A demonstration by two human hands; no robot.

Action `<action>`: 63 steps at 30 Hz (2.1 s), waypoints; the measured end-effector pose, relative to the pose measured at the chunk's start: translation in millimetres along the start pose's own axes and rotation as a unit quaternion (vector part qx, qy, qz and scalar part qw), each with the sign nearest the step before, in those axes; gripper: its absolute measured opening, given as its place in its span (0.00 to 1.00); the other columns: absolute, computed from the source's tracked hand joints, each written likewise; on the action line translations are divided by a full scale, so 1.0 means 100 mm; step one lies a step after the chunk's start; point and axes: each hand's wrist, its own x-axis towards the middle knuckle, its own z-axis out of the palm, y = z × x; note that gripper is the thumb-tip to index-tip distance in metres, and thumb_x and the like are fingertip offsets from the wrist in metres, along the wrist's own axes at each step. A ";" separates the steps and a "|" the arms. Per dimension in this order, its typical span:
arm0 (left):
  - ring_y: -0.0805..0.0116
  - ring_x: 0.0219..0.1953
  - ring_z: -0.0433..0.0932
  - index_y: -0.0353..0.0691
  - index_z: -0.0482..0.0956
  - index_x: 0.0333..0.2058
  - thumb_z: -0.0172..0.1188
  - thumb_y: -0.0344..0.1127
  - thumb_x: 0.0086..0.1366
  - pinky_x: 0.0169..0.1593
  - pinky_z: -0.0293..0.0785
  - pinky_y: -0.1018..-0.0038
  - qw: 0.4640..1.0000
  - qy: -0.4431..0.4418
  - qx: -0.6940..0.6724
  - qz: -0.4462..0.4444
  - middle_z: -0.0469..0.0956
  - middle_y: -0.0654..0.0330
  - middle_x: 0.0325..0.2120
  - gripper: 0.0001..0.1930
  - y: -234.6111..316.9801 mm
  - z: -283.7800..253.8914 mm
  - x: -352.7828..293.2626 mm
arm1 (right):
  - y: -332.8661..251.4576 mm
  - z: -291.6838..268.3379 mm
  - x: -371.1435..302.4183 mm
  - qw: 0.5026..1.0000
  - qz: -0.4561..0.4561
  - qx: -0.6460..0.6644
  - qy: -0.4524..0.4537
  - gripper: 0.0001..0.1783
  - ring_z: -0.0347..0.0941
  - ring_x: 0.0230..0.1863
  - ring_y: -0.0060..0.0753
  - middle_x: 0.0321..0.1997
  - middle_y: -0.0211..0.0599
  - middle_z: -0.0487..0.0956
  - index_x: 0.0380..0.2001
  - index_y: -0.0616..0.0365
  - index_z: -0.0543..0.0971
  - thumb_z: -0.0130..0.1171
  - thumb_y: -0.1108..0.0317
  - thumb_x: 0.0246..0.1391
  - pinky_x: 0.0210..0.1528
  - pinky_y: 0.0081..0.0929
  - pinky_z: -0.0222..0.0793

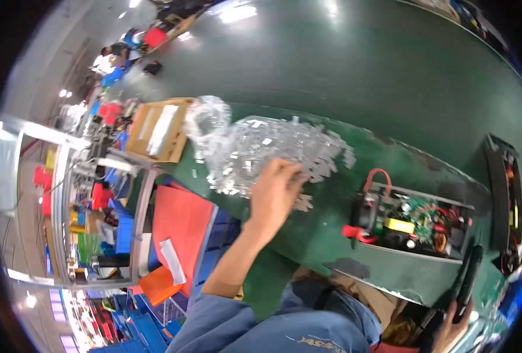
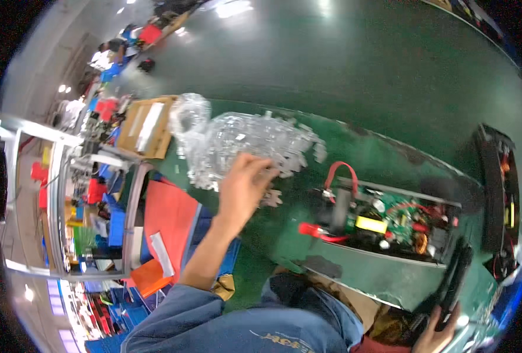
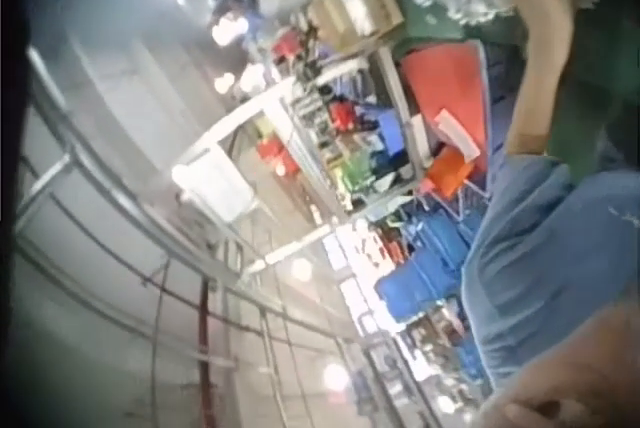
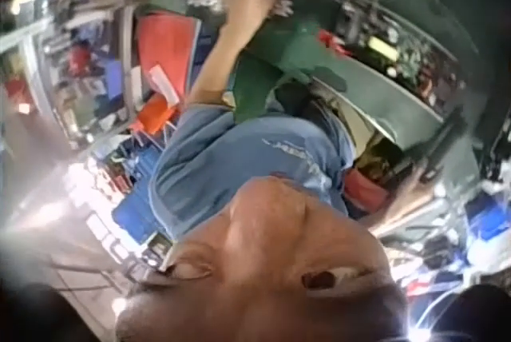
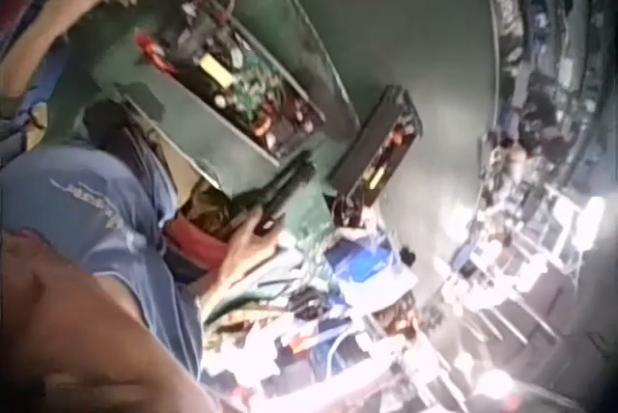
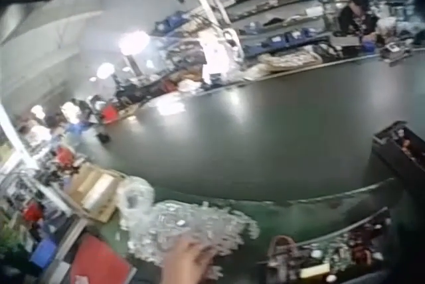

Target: Assembling components and fastening screws inside an electronic device on a production line.

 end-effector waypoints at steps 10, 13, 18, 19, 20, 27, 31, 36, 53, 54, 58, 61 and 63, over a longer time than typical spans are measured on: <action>0.56 0.39 0.82 0.44 0.80 0.40 0.68 0.28 0.59 0.39 0.78 0.63 0.996 0.016 0.040 0.073 0.79 0.61 0.36 0.10 -0.29 -0.09 -0.02 | -0.63 0.04 0.25 0.967 -0.227 -0.059 0.099 0.18 0.80 0.40 0.47 0.48 0.48 0.83 0.47 0.60 0.84 0.69 0.58 0.60 0.41 0.40 0.77; 0.58 0.43 0.83 0.44 0.77 0.45 0.67 0.24 0.56 0.41 0.79 0.64 0.997 -0.044 -0.009 0.062 0.80 0.59 0.38 0.18 -0.31 -0.11 0.06 | -0.55 0.29 0.16 0.985 -0.163 0.023 0.055 0.10 0.73 0.50 0.37 0.49 0.45 0.78 0.49 0.64 0.79 0.56 0.76 0.66 0.50 0.30 0.69; 0.56 0.41 0.83 0.42 0.80 0.43 0.67 0.23 0.56 0.41 0.79 0.63 0.993 -0.080 -0.081 0.026 0.80 0.58 0.37 0.15 -0.35 -0.18 0.08 | -0.72 0.41 0.09 0.961 -0.265 0.043 0.060 0.11 0.73 0.47 0.44 0.47 0.47 0.77 0.48 0.66 0.79 0.56 0.79 0.63 0.49 0.40 0.69; 0.56 0.40 0.84 0.43 0.81 0.42 0.65 0.21 0.57 0.41 0.80 0.65 0.995 -0.081 -0.043 0.047 0.81 0.59 0.37 0.15 -0.33 -0.20 0.10 | -0.75 0.40 0.07 0.966 -0.249 0.058 0.047 0.11 0.73 0.44 0.41 0.45 0.46 0.77 0.47 0.66 0.78 0.57 0.79 0.63 0.47 0.38 0.69; 0.57 0.40 0.85 0.43 0.82 0.42 0.64 0.20 0.57 0.41 0.80 0.67 0.994 -0.080 -0.002 0.069 0.82 0.59 0.38 0.15 -0.34 -0.21 0.14 | -0.74 0.42 0.05 0.966 -0.248 0.057 0.045 0.11 0.73 0.44 0.41 0.45 0.46 0.77 0.47 0.66 0.78 0.57 0.79 0.63 0.47 0.38 0.69; 0.57 0.35 0.84 0.43 0.82 0.43 0.69 0.29 0.59 0.39 0.78 0.66 0.993 -0.099 -0.005 0.061 0.81 0.59 0.36 0.12 -0.25 -0.20 0.22 | -0.63 0.54 -0.04 0.964 -0.250 0.082 0.029 0.09 0.72 0.42 0.35 0.45 0.43 0.77 0.47 0.66 0.79 0.58 0.77 0.64 0.43 0.30 0.70; 0.56 0.36 0.84 0.42 0.82 0.42 0.70 0.32 0.60 0.39 0.78 0.65 0.992 -0.100 -0.037 0.072 0.81 0.58 0.35 0.12 -0.30 -0.09 0.22 | -0.67 0.59 -0.05 0.965 -0.247 0.089 0.015 0.09 0.72 0.41 0.35 0.44 0.43 0.76 0.46 0.66 0.79 0.57 0.79 0.63 0.43 0.31 0.70; 0.55 0.37 0.84 0.40 0.82 0.42 0.68 0.29 0.61 0.39 0.78 0.64 0.991 -0.090 0.026 0.095 0.81 0.57 0.36 0.10 -0.27 -0.10 0.21 | -0.79 0.60 -0.06 0.967 -0.226 0.118 -0.009 0.10 0.71 0.39 0.38 0.42 0.45 0.76 0.44 0.66 0.79 0.58 0.82 0.59 0.42 0.34 0.68; 0.70 0.20 0.75 0.32 0.82 0.32 0.26 0.57 0.80 0.22 0.66 0.79 0.887 0.088 -0.420 -0.170 0.82 0.53 0.27 0.39 0.07 0.07 -0.63 | -3.45 2.20 1.04 0.699 -0.637 -0.091 -0.311 0.16 0.81 0.47 0.53 0.42 0.50 0.82 0.40 0.61 0.82 0.69 0.62 0.51 0.48 0.46 0.80; 0.67 0.20 0.76 0.30 0.81 0.31 0.28 0.60 0.80 0.24 0.72 0.77 0.886 0.090 -0.427 -0.155 0.82 0.50 0.30 0.40 0.07 0.07 -0.72 | -3.63 2.22 0.92 0.676 -0.618 -0.144 -0.374 0.19 0.82 0.47 0.53 0.43 0.51 0.83 0.42 0.62 0.82 0.71 0.64 0.49 0.45 0.45 0.81; 0.62 0.32 0.82 0.27 0.80 0.35 0.37 0.53 0.79 0.36 0.81 0.71 0.869 0.071 -0.485 -0.075 0.82 0.47 0.35 0.33 -0.17 0.23 -0.88 | -3.79 2.52 0.83 0.651 -0.632 -0.174 -0.383 0.13 0.84 0.44 0.54 0.40 0.53 0.85 0.39 0.64 0.84 0.67 0.72 0.48 0.42 0.43 0.82; 0.62 0.41 0.82 0.26 0.80 0.38 0.49 0.40 0.76 0.44 0.81 0.69 0.893 0.060 -0.444 -0.049 0.82 0.47 0.38 0.19 -0.09 0.25 -0.83 | -3.79 2.63 0.79 0.663 -0.626 -0.143 -0.384 0.08 0.85 0.42 0.55 0.38 0.51 0.85 0.34 0.65 0.84 0.64 0.76 0.47 0.42 0.44 0.82; 0.63 0.44 0.82 0.27 0.79 0.42 0.59 0.23 0.68 0.49 0.80 0.70 0.905 0.051 -0.409 -0.111 0.82 0.48 0.42 0.06 -0.06 0.19 -0.78 | -3.75 2.62 0.82 0.676 -0.631 -0.108 -0.364 0.06 0.85 0.42 0.55 0.37 0.51 0.86 0.31 0.65 0.84 0.63 0.77 0.46 0.42 0.45 0.82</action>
